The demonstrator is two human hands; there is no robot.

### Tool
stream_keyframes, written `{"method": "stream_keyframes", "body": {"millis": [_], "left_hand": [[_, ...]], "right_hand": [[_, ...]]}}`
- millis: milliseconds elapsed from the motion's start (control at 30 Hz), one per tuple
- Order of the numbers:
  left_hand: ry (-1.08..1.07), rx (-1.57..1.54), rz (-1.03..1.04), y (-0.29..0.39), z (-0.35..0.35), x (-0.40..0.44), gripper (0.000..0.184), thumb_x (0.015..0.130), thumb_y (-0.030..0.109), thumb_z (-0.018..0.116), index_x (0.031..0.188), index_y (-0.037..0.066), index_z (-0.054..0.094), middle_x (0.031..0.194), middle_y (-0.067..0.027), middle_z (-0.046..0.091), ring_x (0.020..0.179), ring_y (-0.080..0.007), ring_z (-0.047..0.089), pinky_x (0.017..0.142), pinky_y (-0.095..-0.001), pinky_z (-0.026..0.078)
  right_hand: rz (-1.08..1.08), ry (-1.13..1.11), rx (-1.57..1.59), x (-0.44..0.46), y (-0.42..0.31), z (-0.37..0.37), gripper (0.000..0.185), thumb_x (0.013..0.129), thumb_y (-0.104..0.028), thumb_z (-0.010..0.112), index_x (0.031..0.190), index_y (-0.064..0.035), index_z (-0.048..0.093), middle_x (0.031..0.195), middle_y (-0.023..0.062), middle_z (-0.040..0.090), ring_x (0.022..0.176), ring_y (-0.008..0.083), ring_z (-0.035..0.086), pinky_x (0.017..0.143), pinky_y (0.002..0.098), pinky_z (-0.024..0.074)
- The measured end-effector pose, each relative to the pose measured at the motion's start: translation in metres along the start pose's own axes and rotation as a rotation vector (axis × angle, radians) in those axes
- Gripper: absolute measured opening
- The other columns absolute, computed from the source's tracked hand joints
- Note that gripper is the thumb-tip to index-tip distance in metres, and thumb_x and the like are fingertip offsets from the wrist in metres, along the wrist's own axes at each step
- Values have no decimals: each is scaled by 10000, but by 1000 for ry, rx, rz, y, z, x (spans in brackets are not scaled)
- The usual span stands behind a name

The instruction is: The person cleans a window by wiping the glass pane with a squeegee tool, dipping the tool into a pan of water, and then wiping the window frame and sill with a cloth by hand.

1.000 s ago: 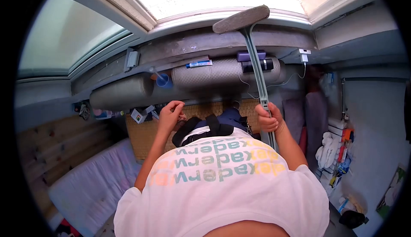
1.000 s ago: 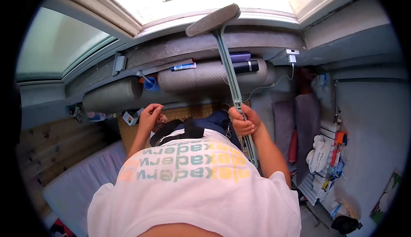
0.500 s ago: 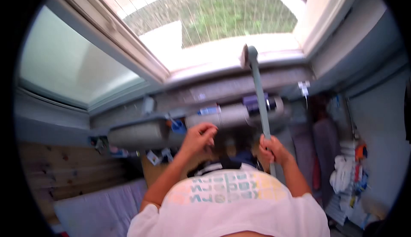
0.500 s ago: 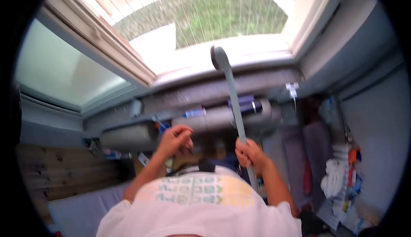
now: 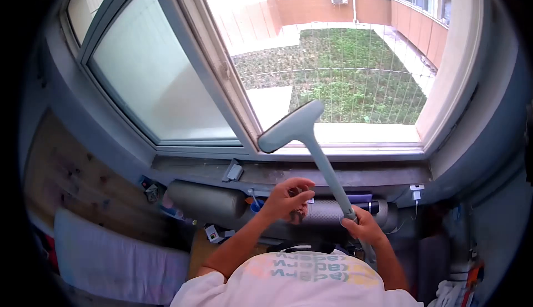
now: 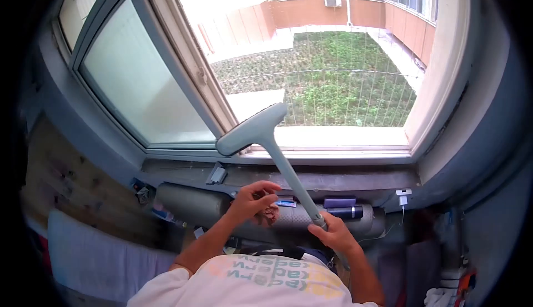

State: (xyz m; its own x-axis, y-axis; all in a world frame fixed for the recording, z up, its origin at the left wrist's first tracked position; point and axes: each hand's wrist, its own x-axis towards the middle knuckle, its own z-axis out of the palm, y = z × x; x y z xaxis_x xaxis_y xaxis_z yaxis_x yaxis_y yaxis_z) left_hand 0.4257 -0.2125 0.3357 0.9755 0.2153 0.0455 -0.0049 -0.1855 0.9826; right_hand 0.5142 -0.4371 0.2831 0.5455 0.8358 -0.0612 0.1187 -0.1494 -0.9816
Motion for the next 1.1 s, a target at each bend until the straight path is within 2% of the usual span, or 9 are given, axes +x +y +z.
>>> {"method": "stream_keyframes", "body": {"millis": [167,300,367,533,700,800,833,933,1100], "left_hand": [[104,-282,-250,-34,36,4,247,777,214,587,898,6,528,687,-29,518,455,-55,457,399,-185,393],[211,-234,-433,-99,37,2,223,801,256,531,833,35,534,649,-17,530,473,-71,476,420,-205,391],[259,-215,-420,-120,38,-10,262,799,209,529,973,12,521,655,-34,533,503,-93,498,461,-207,410],[365,-160,-537,-148,28,-59,228,791,177,543,973,41,542,653,-23,532,492,-60,471,444,-193,393],[492,-112,-603,-152,12,-97,169,798,166,535,916,50,573,630,-2,530,486,-30,438,421,-172,352],[514,-143,-607,-156,6,-114,164,802,158,530,912,45,573,627,1,528,485,-25,432,420,-170,345],[518,-138,-608,-157,5,-118,162,803,156,529,910,43,572,627,1,527,484,-25,431,423,-168,345],[532,-133,-605,-159,1,-130,155,803,151,529,903,38,570,627,3,526,480,-26,430,428,-165,345],[564,-156,-594,-162,-10,-146,147,802,149,531,891,38,571,621,2,528,484,-26,438,430,-160,345]], "right_hand": [[-66,80,-382,27,-6,0,218,798,-251,489,864,-46,454,695,229,520,713,419,494,563,443,381],[-55,77,-559,44,39,6,214,800,-230,501,907,-49,465,693,196,539,689,372,532,577,420,401],[78,-9,-604,48,66,7,270,812,-334,465,904,-80,458,709,209,557,678,396,532,578,469,404],[302,58,-485,34,134,10,306,817,-358,452,905,-65,456,735,231,556,750,422,515,624,479,385],[398,84,-367,32,185,-1,300,823,-315,458,797,-16,475,666,197,548,634,368,539,581,413,405],[681,37,-147,53,173,9,309,823,-306,456,812,2,476,678,206,547,674,374,538,611,417,400],[614,45,-184,59,181,14,318,826,-317,442,785,-3,475,619,162,535,577,310,545,544,381,415],[460,-8,-449,88,213,23,338,826,-343,426,771,-15,479,624,147,534,566,293,544,534,371,424],[588,-117,-429,145,173,51,397,821,-386,405,815,-2,506,771,205,561,748,373,532,665,422,407]]}}
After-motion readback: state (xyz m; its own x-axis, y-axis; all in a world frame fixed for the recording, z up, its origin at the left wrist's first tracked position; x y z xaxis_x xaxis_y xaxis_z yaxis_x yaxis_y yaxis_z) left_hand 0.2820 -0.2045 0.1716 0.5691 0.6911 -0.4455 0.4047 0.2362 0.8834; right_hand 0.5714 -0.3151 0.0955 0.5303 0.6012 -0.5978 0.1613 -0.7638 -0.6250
